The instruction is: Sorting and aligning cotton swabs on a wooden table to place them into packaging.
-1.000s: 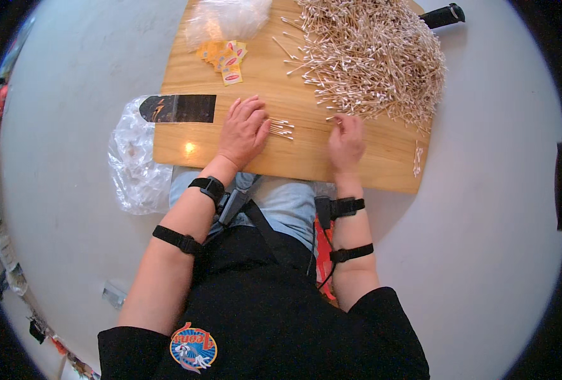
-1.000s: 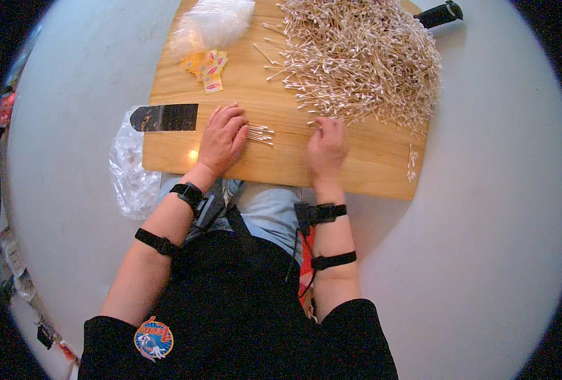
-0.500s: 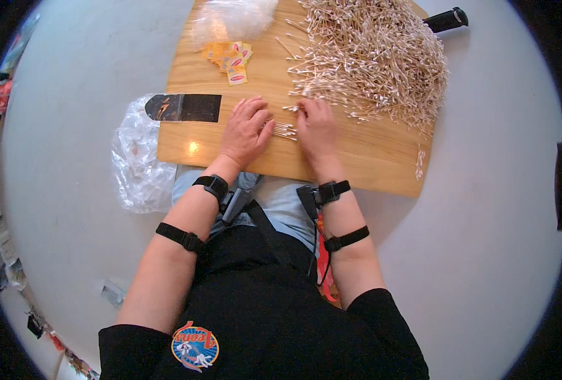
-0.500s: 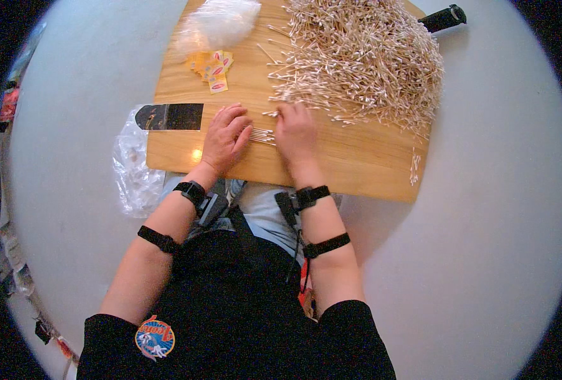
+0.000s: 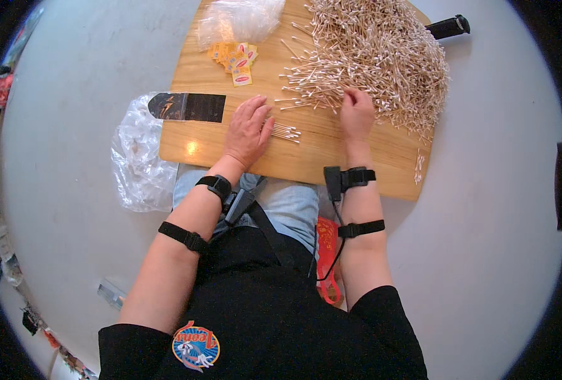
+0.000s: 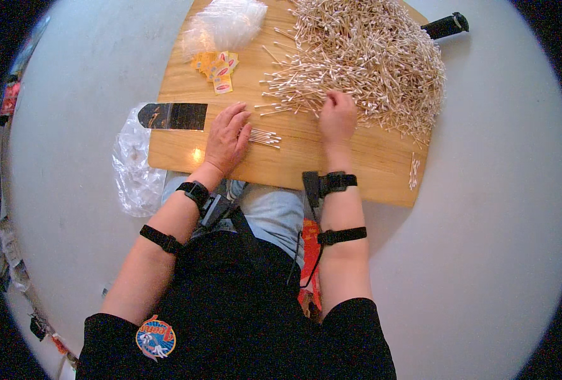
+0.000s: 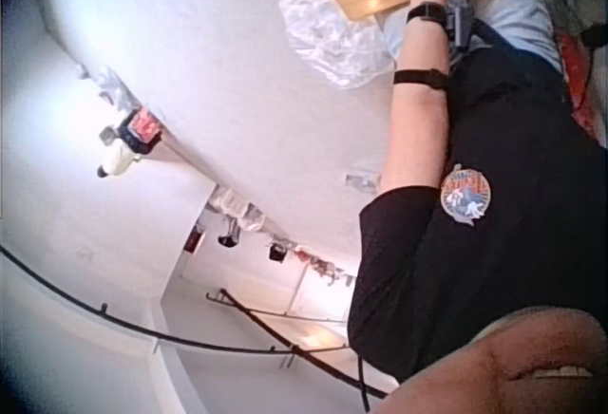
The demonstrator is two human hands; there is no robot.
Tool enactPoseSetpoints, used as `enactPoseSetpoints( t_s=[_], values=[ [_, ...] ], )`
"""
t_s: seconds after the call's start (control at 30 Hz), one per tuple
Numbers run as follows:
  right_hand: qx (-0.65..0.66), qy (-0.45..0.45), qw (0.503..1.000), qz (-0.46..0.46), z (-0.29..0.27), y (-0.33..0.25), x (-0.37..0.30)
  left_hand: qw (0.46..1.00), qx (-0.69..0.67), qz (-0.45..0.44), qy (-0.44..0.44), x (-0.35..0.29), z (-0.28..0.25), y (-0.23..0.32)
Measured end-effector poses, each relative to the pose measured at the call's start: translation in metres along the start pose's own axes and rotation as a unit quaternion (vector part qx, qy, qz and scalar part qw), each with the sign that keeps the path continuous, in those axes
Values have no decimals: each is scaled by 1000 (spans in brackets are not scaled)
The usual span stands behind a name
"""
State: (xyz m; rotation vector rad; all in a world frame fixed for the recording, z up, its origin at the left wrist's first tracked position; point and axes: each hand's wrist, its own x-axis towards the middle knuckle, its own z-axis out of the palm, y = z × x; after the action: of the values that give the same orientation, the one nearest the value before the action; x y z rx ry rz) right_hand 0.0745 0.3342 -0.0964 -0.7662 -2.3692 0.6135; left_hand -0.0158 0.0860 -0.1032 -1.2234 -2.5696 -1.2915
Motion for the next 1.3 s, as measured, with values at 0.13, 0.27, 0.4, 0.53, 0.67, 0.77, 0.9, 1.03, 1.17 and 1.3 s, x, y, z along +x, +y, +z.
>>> enactPoseSetpoints(
  t_s=[0.13, 0.27, 0.4, 0.53, 0.67, 0.77, 0.9, 1.03, 1.17, 1.3],
  values=[
    [-4, 1, 997, 76, -20, 15, 3, 1000, -6, -2, 3, -1, 0, -2],
    [88, -90, 982, 143, -36, 12, -18, 999, 6, 25, -22, 0, -3, -4],
    [67, -103, 984, 132, -45, 1, -50, 992, 73, 63, -79, -2, -2, -1],
    [100, -87, 979, 153, -43, 1, -71, 989, 114, 42, -80, -1, 3, 2],
    [149, -73, 974, 153, -36, -13, -72, 993, 92, 34, -64, -2, 4, -2],
    [136, -96, 981, 96, -23, -32, -71, 998, 42, 15, -47, -2, 4, -5],
    [133, -110, 985, 7, 4, -61, -67, 1000, 6, -1, -17, -2, 2, -5],
    [96, -111, 987, -72, 16, -72, -59, 1000, 8, 19, -10, 0, 5, -7],
    [-21, -68, 995, -73, 13, -70, -47, 998, 38, 42, -10, 0, 3, -4],
    [-45, -97, 990, -93, 14, -62, -44, 999, 17, 27, -35, -1, 0, -7]
  ],
)
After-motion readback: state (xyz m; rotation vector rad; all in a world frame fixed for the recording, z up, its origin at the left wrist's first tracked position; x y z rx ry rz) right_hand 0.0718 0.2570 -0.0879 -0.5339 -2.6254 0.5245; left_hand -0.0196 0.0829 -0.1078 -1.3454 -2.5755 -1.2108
